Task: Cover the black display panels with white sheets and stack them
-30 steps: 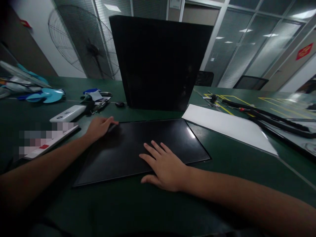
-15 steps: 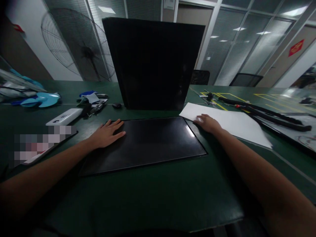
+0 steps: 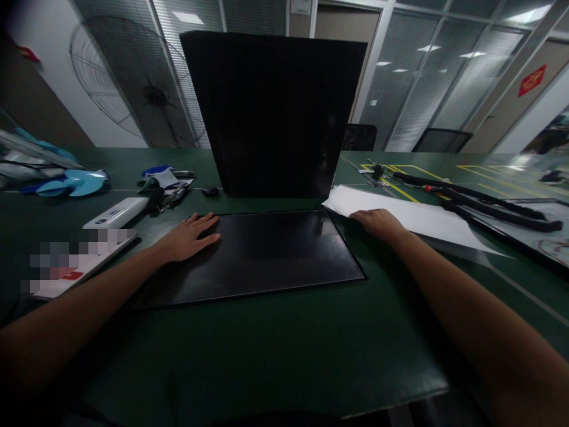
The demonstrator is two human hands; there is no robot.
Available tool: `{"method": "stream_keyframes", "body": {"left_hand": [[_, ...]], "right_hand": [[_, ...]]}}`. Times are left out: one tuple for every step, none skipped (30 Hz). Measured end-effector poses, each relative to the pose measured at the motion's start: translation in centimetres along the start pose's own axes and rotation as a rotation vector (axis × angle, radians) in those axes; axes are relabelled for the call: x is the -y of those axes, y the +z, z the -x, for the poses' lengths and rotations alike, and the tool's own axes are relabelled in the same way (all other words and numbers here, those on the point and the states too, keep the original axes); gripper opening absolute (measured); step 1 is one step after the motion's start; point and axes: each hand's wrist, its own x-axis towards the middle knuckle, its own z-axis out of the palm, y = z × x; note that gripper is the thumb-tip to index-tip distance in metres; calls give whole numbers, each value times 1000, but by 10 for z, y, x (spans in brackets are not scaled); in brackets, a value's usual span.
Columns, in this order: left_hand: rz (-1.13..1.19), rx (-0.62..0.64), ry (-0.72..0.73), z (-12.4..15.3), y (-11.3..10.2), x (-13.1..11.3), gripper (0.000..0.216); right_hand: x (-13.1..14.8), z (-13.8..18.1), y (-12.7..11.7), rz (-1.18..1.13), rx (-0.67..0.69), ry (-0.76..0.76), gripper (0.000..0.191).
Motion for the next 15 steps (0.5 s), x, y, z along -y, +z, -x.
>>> {"method": "stream_keyframes", "body": {"left_hand": [[1,1,-4,0,0,1,85],[2,4,-7,0,0,1,85],[2,4,-9,0,1,1,84],[1,0,-11,0,1,0,84],[-1,-6,-11,0,2,0,84],[-5,-12,-10,0,3,0,85],[-11,-17,-8,0,4,0,85],[-17,-21,-5,0,4,1,86],[-23,-23,-3,0,5,1,86],[-27,-22,-3,0,5,1,87],[-30,-20,-4,0,6,1,87],[-32,-17,-7,0,6,1,87],[-33,-14,-12,0,6,1,87],[-34,-9,-16,0,5,0,87],[-35,-4,-20,0,5,0,87]], "right_hand": [[-3,1,-2,8,12,-11,55],[-7,2,-3,19,31,3,54],[-12,3,-4,32,52,39,53],[-17,3,-4,44,70,85,52],[-22,4,-3,54,81,133,52],[-27,5,-2,62,87,181,52],[-31,6,0,69,85,228,52],[-34,8,1,75,78,266,51],[-35,9,2,78,69,298,49],[-35,10,3,79,61,323,47],[-34,11,4,79,51,342,46],[-31,11,4,79,39,357,44],[-28,10,4,78,24,372,42],[-23,9,3,78,7,389,40],[-18,8,1,79,-13,411,39]]}}
